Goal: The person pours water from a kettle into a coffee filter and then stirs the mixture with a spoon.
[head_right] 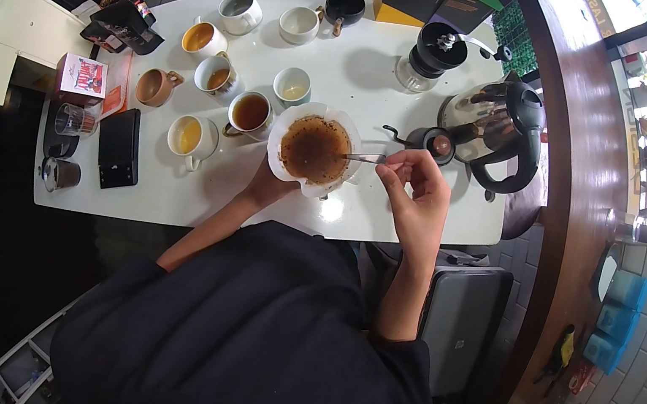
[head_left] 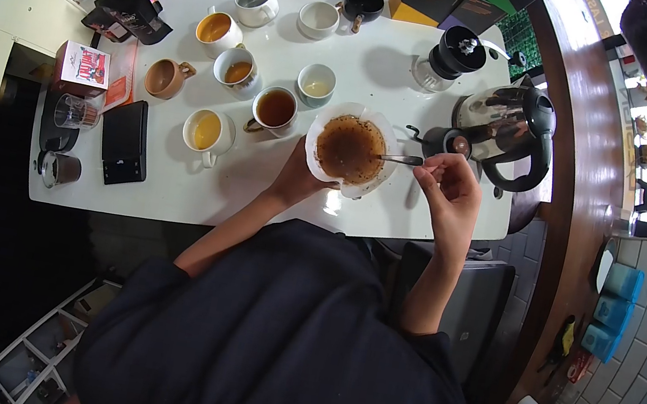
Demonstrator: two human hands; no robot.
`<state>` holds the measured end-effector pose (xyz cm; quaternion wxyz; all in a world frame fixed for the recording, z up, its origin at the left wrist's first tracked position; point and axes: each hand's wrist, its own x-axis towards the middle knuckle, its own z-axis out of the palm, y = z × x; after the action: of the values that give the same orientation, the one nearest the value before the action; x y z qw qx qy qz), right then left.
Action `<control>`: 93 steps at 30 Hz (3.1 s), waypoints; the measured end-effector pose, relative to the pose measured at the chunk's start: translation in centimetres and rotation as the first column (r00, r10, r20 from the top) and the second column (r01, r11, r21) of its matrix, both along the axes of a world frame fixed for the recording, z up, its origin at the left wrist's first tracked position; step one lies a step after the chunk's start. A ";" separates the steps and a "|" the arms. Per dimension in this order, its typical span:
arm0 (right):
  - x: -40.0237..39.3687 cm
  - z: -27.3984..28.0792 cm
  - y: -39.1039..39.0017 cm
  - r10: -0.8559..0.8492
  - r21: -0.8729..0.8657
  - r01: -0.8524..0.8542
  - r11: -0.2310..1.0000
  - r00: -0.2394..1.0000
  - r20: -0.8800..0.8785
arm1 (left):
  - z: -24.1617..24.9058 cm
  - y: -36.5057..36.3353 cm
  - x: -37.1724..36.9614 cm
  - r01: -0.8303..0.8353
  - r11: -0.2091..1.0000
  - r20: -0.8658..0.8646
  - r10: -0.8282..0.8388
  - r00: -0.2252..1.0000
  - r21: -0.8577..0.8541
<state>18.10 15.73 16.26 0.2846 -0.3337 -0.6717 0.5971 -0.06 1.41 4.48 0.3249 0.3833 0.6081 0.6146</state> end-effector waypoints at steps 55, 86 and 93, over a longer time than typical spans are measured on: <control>-0.3 0.2 0.3 -0.094 0.351 0.079 0.933 0.995 0.027 | 0.6 0.2 -0.1 0.031 0.999 0.052 -0.032 0.998 0.015; 0.3 -0.2 -0.1 -0.085 0.294 0.043 0.955 0.988 0.129 | 1.0 0.0 0.0 0.050 0.997 0.100 -0.044 0.994 -0.054; 0.3 -0.2 -0.2 -0.084 0.284 0.037 0.958 0.984 0.156 | 0.2 -0.1 -0.1 0.041 0.997 0.057 -0.037 0.998 -0.061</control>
<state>18.36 15.58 16.06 0.2899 -0.3593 -0.7604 0.4568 -0.16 1.34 4.64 0.3654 0.3677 0.6102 0.5992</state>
